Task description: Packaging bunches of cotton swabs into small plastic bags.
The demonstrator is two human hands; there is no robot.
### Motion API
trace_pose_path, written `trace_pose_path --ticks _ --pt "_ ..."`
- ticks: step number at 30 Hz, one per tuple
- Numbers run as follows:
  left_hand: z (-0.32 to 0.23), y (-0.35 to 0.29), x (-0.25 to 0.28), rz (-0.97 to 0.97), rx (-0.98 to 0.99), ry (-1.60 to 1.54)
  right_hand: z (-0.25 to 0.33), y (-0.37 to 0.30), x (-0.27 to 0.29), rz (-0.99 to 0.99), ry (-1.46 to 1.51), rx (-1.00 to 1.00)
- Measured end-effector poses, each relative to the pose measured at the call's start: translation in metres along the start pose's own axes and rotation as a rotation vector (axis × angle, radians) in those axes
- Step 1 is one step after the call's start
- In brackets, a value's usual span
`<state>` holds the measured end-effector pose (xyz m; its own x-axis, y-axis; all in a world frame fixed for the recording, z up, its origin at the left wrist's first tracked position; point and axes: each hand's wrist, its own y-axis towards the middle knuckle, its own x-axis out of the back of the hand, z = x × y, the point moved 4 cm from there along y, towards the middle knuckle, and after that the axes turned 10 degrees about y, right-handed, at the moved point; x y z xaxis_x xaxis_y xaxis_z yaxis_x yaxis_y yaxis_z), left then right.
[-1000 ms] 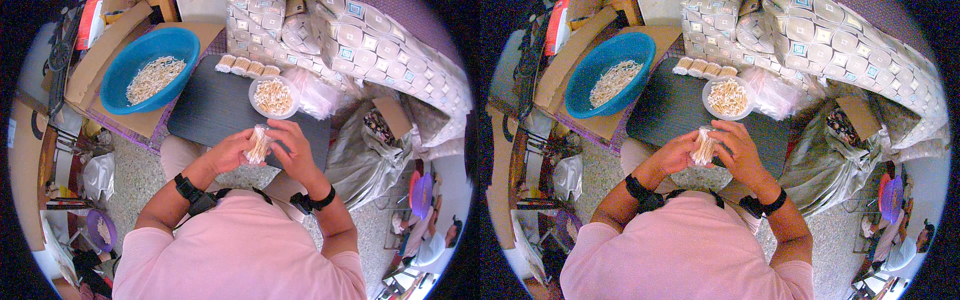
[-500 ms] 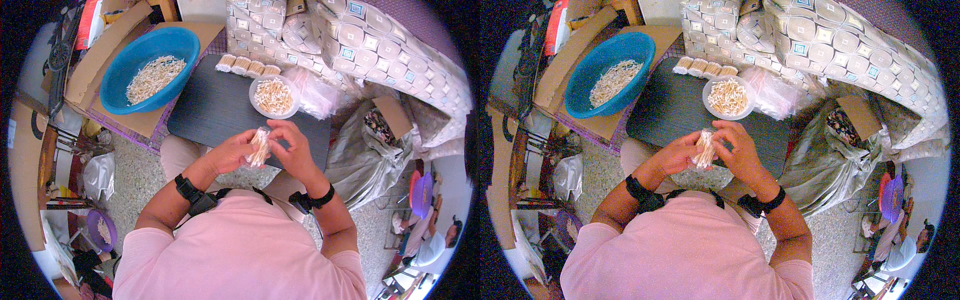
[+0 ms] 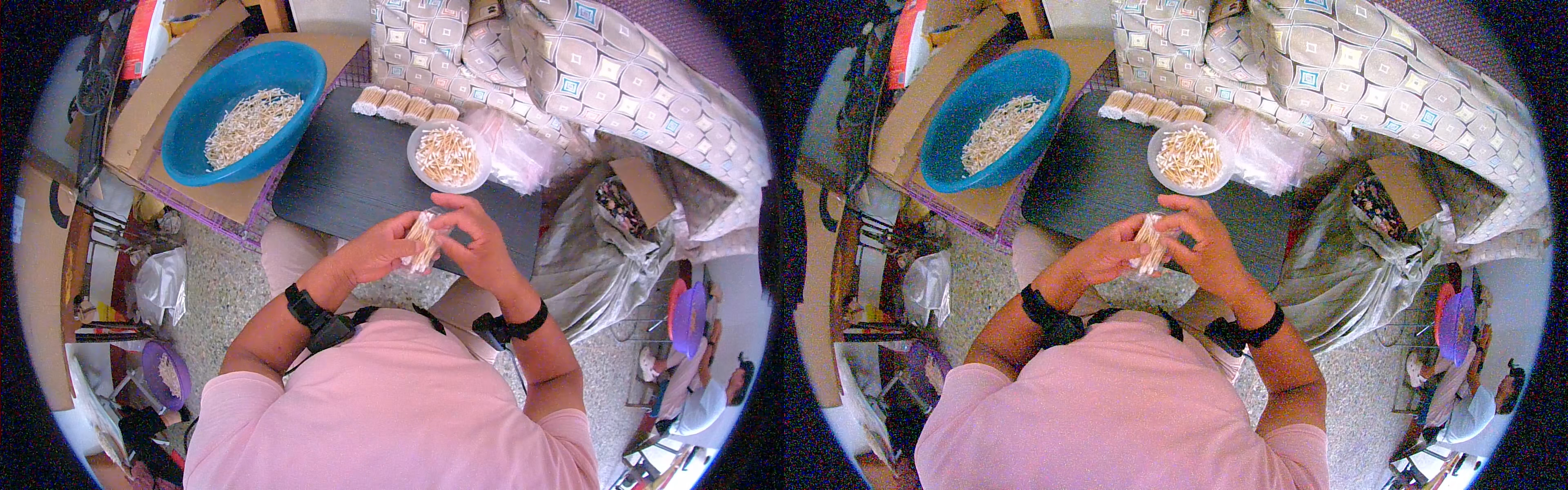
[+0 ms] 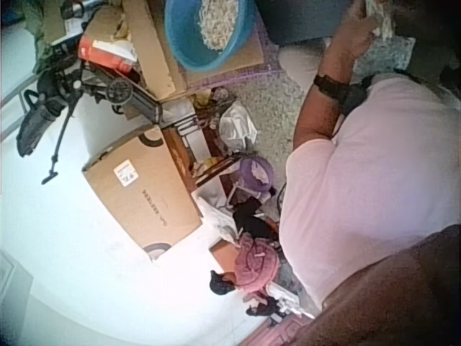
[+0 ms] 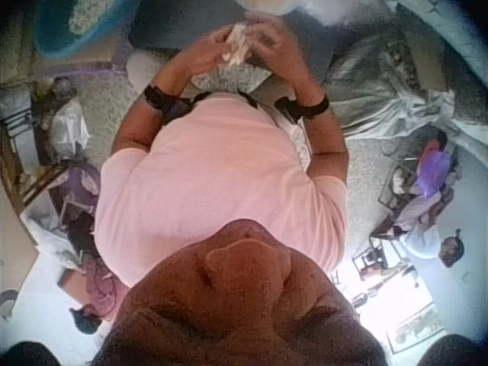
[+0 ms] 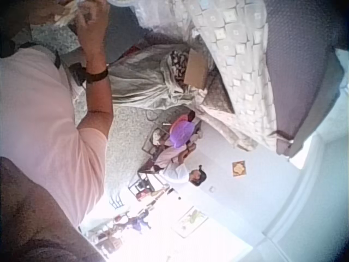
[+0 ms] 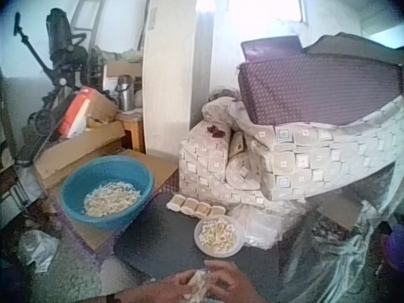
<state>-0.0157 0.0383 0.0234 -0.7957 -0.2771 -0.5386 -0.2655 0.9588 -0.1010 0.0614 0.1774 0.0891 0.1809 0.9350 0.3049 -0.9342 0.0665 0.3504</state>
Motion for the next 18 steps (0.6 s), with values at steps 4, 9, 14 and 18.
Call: trace_pose_path --ticks 4,9,14,18 --pt "0.003 0.0 0.002 0.002 0.03 0.052 0.005 0.003 0.002 0.091 -0.122 0.071" --pt "0.004 0.001 0.002 -0.036 0.09 0.091 0.009 0.007 0.004 0.198 -0.227 0.075" --pt "0.006 0.001 0.006 0.008 0.069 0.196 0.015 0.01 0.005 0.272 -0.272 0.074" --pt "0.01 0.002 0.008 -0.023 0.078 0.223 0.014 0.01 0.004 0.303 -0.3 0.066"
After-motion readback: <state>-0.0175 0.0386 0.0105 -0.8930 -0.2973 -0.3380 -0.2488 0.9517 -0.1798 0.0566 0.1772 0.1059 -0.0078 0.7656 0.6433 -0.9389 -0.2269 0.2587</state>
